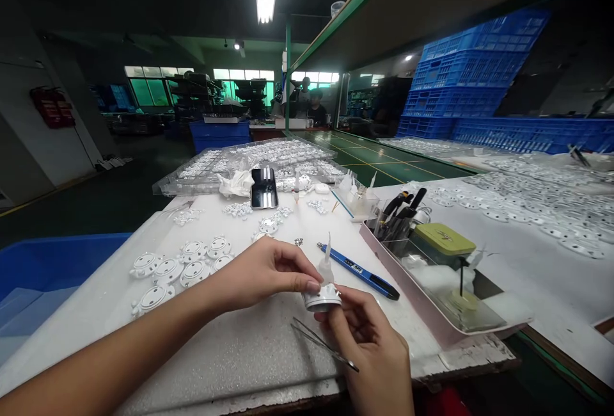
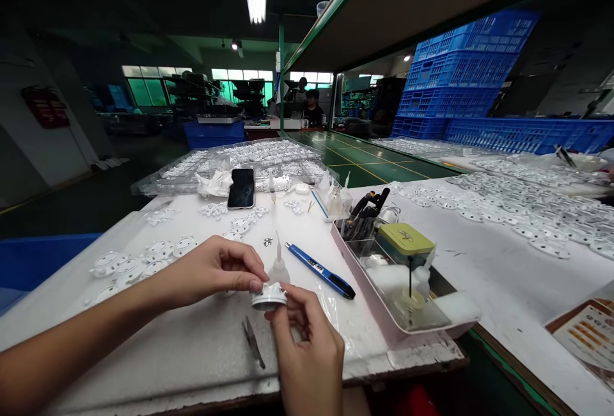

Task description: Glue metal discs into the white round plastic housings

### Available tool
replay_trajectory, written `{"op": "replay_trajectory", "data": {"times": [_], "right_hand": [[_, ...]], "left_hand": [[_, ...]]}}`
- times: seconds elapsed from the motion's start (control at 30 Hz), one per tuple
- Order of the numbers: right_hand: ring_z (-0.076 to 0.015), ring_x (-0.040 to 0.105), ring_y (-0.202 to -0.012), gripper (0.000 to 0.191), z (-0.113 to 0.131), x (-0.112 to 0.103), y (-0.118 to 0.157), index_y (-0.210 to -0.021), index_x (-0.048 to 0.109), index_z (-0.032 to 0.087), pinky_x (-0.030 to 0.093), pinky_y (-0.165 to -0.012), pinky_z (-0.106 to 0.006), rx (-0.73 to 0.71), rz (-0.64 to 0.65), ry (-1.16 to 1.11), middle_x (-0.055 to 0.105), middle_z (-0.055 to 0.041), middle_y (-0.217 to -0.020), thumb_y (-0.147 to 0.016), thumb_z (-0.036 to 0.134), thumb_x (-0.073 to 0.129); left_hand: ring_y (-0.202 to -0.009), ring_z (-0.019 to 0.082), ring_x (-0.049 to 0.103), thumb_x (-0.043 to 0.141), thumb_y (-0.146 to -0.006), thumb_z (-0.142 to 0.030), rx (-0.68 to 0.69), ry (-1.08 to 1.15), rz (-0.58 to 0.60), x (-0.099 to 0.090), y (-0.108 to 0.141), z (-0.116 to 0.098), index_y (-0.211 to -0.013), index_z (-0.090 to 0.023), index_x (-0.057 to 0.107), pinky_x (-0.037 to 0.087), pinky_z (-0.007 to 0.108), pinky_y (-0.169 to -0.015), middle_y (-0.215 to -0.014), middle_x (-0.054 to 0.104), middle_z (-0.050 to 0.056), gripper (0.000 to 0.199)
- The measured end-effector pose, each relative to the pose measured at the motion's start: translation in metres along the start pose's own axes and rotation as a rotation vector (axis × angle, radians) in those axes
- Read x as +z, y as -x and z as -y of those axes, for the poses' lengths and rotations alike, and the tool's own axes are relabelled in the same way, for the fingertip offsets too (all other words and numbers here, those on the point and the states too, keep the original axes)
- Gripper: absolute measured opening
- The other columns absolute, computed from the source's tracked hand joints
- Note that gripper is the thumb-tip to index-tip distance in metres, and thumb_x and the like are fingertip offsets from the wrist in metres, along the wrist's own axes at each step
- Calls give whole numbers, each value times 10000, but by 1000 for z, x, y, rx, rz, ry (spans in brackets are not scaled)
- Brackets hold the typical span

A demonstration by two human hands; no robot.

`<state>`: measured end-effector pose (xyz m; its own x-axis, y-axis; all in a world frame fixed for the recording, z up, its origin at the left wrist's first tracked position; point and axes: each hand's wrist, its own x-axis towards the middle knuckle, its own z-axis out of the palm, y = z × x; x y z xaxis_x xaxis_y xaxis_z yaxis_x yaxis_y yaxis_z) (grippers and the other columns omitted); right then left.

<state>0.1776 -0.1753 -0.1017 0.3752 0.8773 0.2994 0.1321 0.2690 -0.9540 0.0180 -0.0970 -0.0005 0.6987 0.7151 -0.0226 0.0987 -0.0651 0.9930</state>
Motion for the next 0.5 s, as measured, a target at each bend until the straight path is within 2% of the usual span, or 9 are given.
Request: {"op": "replay_trajectory", "data": {"times": [0.13, 0.3, 0.37, 0.5], "right_hand": [[-187, 699, -680, 327, -1, 0, 2, -960, 662, 171, 577, -639, -246, 16, -9, -6, 720, -74, -774, -827, 470, 657], [-181, 699, -663, 291, 11, 2, 6, -866, 643, 183, 570, -640, -241, 73, -82, -69, 720, -61, -739, -805, 465, 688], [-172, 692, -643, 285, 14, 3, 8, -834, 637, 186, 564, -631, -231, 89, -116, -85, 716, -53, -717, -796, 461, 701], [-162, 686, -617, 281, 15, 2, 9, -802, 640, 186, 555, -595, -209, 36, -105, -83, 707, -43, -676, -780, 455, 719]], "left_hand": [[-767, 137, 645, 770, -753, -202, 6, 48, 1, 7, 2, 0, -810, -148, 747, 492, 227, -733, -797, 728, 25, 82], [-784, 154, 622, 766, -758, -254, 48, -115, -117, 14, 5, 0, -793, -167, 742, 463, 251, -736, -821, 718, 24, 97], [-796, 164, 611, 764, -763, -300, 71, -141, -119, 15, 5, 2, -798, -175, 740, 453, 271, -743, -845, 709, 27, 133], [-839, 169, 612, 760, -773, -297, 125, -122, -91, 17, 4, 5, -787, -179, 733, 445, 282, -780, -883, 693, 30, 121]]}}
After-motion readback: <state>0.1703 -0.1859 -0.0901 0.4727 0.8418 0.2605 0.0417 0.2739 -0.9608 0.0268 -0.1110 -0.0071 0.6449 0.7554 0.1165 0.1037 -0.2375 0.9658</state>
